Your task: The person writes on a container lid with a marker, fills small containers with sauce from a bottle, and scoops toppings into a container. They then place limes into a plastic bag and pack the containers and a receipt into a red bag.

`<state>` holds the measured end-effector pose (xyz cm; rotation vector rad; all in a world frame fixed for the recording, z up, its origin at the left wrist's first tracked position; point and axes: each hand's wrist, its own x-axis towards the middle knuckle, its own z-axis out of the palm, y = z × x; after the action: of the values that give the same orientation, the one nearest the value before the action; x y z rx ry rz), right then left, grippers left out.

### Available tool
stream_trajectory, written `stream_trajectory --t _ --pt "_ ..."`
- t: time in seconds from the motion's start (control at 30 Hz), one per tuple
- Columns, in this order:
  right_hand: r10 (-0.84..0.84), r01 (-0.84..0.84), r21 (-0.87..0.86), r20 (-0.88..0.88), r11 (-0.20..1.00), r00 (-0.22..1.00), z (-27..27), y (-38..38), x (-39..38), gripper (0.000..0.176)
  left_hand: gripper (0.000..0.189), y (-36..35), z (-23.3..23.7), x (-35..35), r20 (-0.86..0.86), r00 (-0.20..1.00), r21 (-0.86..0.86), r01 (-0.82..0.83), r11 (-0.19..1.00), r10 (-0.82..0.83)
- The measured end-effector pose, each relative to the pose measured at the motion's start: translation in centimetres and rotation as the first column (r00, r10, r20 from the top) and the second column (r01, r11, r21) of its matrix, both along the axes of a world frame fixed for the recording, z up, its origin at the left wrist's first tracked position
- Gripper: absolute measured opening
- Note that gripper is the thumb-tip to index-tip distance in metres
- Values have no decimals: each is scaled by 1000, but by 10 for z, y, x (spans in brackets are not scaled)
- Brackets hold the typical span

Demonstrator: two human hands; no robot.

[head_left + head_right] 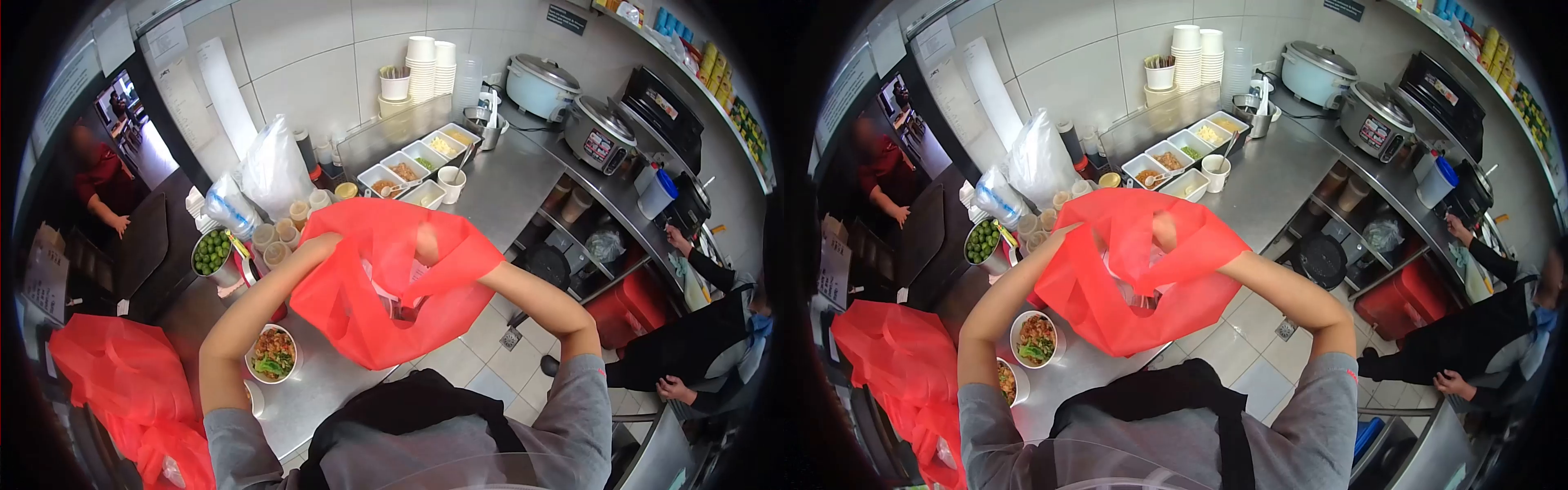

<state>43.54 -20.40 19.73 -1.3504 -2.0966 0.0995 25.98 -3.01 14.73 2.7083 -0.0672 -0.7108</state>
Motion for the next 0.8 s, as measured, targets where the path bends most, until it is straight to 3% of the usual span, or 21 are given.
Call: stream_trajectory --t 0.1,0.2,0.27,0.33,0.4,0.43,0.47,0.5,0.53,0.6,0.67,0.7,0.73,0.77,0.8 --pt "-24 26 -51 29 998 999 -4 4 -3 21 46 0 -11 6 34 999 20 0 1000 -1" --pt "-71 73 -11 141 997 987 -64 18 3 21 47 2 -17 -2 48 999 64 21 998 -24" --pt "-94 83 -244 -32 966 995 -37 -6 -10 26 47 7 -15 -12 82 996 77 41 996 -48" --pt "-50 60 -196 55 979 997 2 -22 -7 27 48 14 1 -25 148 987 31 56 998 -60" --pt "4 -51 115 381 992 924 37 -32 2 25 49 13 38 -40 134 991 -173 6 985 18" --pt "-85 206 -161 551 965 830 75 -41 -13 25 54 0 73 -54 -49 993 -377 -120 918 110" --pt "-120 220 -65 674 973 729 97 -46 -16 27 60 -13 109 -68 -245 952 -517 -290 805 185" --pt "-166 219 36 774 975 611 119 -51 -19 29 63 -17 129 -84 -223 975 -754 -187 629 23" --pt "-277 -122 405 785 906 554 127 -51 -10 32 67 -20 145 -99 -147 981 -920 -88 382 -127" --pt "-487 -40 658 595 752 640 134 -44 -4 49 70 -51 174 -121 -30 997 -700 31 713 -73" --pt "-511 232 608 336 759 791 134 -35 7 71 66 -71 165 -130 -20 995 -489 78 869 -101" --pt "-386 285 386 214 877 897 125 -25 22 82 64 -77 162 -134 -20 993 -372 98 923 -113" --pt "-319 311 165 27 936 947 116 -14 38 94 63 -79 164 -134 96 993 -368 98 925 -67" --pt "-177 173 -40 -141 984 974 110 -2 52 103 61 -76 170 -133 210 978 -365 93 926 -16" --pt "-243 170 -266 -273 949 931 111 8 57 102 59 -68 179 -130 320 947 -362 85 928 38"
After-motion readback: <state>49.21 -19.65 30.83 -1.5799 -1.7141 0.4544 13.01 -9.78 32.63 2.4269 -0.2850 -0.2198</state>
